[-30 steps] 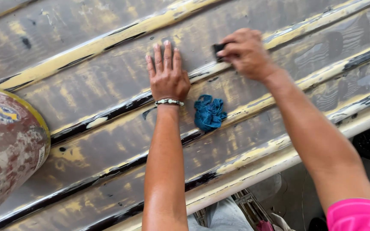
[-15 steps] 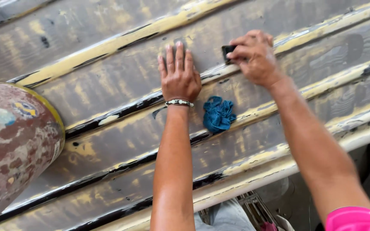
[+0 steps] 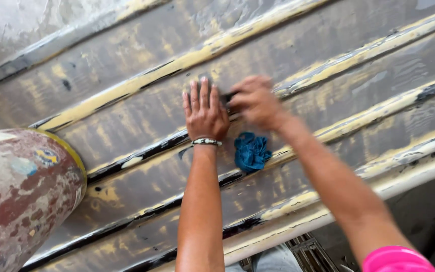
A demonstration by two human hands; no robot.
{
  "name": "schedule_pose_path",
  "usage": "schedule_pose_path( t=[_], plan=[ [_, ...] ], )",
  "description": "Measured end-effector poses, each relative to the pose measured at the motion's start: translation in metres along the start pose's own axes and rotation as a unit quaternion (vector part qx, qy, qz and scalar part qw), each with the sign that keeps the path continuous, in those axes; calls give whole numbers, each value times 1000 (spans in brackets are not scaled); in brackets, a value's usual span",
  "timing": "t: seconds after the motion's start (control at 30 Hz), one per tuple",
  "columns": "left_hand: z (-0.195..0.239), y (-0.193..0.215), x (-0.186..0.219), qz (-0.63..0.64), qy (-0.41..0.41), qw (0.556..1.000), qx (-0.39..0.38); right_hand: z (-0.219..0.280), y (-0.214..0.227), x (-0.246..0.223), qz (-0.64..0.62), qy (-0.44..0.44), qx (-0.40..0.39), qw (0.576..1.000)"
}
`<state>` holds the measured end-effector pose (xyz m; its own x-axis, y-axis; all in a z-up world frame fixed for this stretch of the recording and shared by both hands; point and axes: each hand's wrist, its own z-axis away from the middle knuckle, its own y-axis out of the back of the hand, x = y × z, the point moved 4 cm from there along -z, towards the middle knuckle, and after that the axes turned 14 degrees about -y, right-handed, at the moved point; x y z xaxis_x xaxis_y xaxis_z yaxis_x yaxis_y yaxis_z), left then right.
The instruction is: Sanding and cleaning the surface of a car roof using a sanding block and a wet cloth.
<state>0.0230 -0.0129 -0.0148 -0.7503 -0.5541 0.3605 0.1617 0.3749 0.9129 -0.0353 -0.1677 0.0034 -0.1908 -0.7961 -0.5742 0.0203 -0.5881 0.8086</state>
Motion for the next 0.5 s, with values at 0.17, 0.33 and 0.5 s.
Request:
schedule_pose_path(
  t=[0.17, 0.33, 0.5],
  plan=[
    [-2, 2, 2, -4, 3, 1000, -21, 1, 15, 32, -4, 6, -31, 999],
    [-4, 8, -1, 3, 18, 999, -29, 4, 49, 79, 21, -98, -60, 993],
    [0, 1, -3, 16, 1, 1000, -18, -9, -9, -12, 18, 33, -34, 999]
  ],
)
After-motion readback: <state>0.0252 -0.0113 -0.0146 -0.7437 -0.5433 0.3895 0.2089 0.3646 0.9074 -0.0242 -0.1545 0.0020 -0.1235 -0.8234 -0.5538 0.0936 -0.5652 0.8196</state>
